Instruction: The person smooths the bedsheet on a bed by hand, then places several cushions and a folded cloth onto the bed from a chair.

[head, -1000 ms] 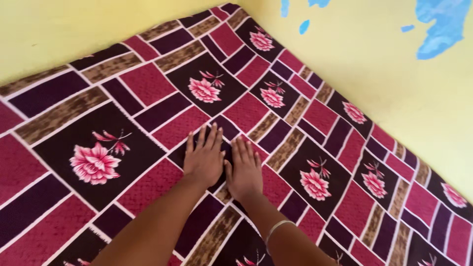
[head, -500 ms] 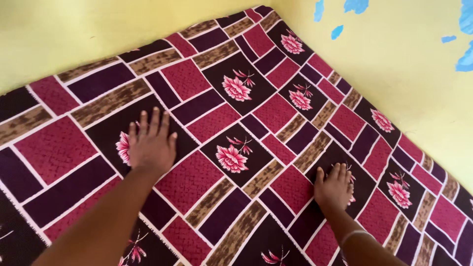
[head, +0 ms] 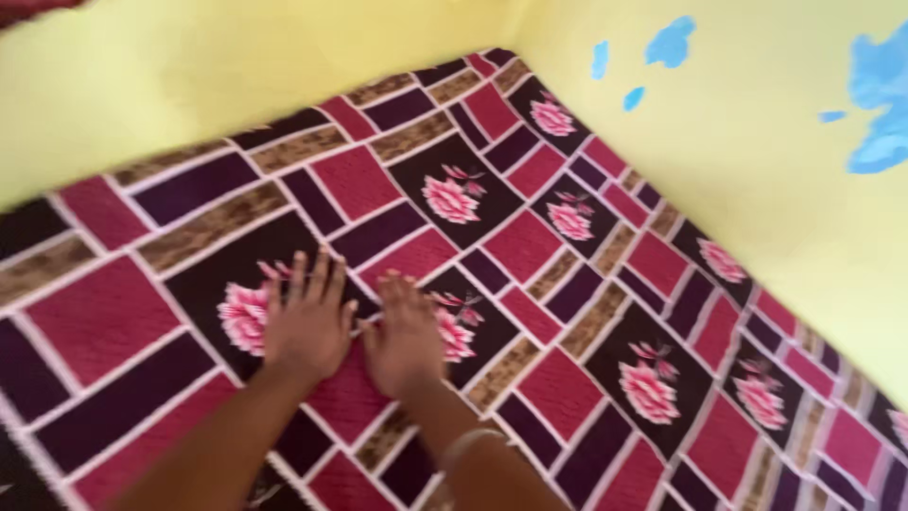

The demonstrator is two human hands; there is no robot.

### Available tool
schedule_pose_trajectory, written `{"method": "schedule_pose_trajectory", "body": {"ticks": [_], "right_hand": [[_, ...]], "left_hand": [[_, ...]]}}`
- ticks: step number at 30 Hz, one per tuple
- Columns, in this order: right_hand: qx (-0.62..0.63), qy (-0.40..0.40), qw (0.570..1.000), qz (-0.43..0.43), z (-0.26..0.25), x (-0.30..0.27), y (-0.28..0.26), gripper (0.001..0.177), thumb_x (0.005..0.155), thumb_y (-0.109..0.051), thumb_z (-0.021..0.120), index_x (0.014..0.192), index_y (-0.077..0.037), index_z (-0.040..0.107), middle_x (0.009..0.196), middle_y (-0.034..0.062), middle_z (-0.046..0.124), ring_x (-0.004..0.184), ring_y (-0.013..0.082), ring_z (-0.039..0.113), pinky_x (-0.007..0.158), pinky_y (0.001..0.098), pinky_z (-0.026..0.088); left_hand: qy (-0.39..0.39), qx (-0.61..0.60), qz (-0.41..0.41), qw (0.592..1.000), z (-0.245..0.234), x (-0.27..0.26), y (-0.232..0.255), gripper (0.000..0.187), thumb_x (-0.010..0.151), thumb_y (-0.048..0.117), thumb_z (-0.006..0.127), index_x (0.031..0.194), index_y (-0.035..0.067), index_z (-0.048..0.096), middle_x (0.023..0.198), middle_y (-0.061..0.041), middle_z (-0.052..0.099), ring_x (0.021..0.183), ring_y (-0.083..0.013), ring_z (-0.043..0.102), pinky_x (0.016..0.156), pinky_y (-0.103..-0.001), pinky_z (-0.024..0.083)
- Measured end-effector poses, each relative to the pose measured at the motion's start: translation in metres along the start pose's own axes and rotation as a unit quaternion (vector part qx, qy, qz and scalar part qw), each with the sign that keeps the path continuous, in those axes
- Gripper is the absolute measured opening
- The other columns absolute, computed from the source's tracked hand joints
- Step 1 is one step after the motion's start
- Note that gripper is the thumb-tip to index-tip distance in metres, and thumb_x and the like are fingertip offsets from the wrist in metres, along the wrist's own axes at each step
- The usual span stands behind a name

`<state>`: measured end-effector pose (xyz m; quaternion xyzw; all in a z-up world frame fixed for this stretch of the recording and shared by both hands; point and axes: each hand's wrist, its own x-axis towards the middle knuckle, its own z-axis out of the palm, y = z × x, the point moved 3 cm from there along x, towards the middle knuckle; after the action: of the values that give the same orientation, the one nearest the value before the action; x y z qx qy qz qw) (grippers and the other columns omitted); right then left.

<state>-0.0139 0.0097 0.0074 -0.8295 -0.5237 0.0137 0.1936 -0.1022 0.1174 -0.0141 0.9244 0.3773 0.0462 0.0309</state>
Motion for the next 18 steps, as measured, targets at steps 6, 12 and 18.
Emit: {"method": "schedule_pose_trajectory", "body": {"ticks": [6, 12, 18], "right_hand": [[-0.015, -0.026, 0.975, 0.218, -0.063, -0.037, 0.131, 0.074, 0.102, -0.047, 0.052, 0.158, -0.008, 0.022, 0.165, 0.0162, 0.024, 0.147, 0.0402, 0.024, 0.115, 0.0573, 0.022], [-0.168, 0.02, 0.909, 0.381, -0.123, -0.108, 0.268, 0.087, 0.098, -0.056, 0.051, 0.157, 0.0, 0.022, 0.16, 0.0246, 0.028, 0.142, 0.0418, 0.035, 0.112, 0.0589, 0.03], [0.018, 0.009, 0.934, 0.356, -0.098, -0.055, 0.17, 0.069, 0.1, -0.038, 0.06, 0.153, -0.003, 0.033, 0.157, 0.0203, 0.034, 0.143, 0.0361, 0.037, 0.116, 0.0547, 0.032]], "left_hand": [[-0.002, -0.013, 0.0, 1.0, -0.006, -0.006, -0.001, 0.064, 0.103, 0.043, 0.03, 0.16, 0.015, 0.021, 0.168, -0.007, 0.014, 0.155, -0.0293, 0.008, 0.122, -0.055, 0.005], [-0.017, -0.016, 0.002, 1.0, -0.005, -0.003, 0.002, 0.064, 0.103, 0.041, 0.031, 0.161, 0.016, 0.019, 0.17, -0.006, 0.013, 0.156, -0.0298, 0.007, 0.123, -0.055, 0.005], [0.111, -0.045, 0.085, 0.989, 0.0, 0.015, 0.049, 0.063, 0.104, 0.041, 0.029, 0.158, 0.011, 0.016, 0.17, -0.007, 0.011, 0.155, -0.0308, 0.007, 0.122, -0.058, 0.004]]}}
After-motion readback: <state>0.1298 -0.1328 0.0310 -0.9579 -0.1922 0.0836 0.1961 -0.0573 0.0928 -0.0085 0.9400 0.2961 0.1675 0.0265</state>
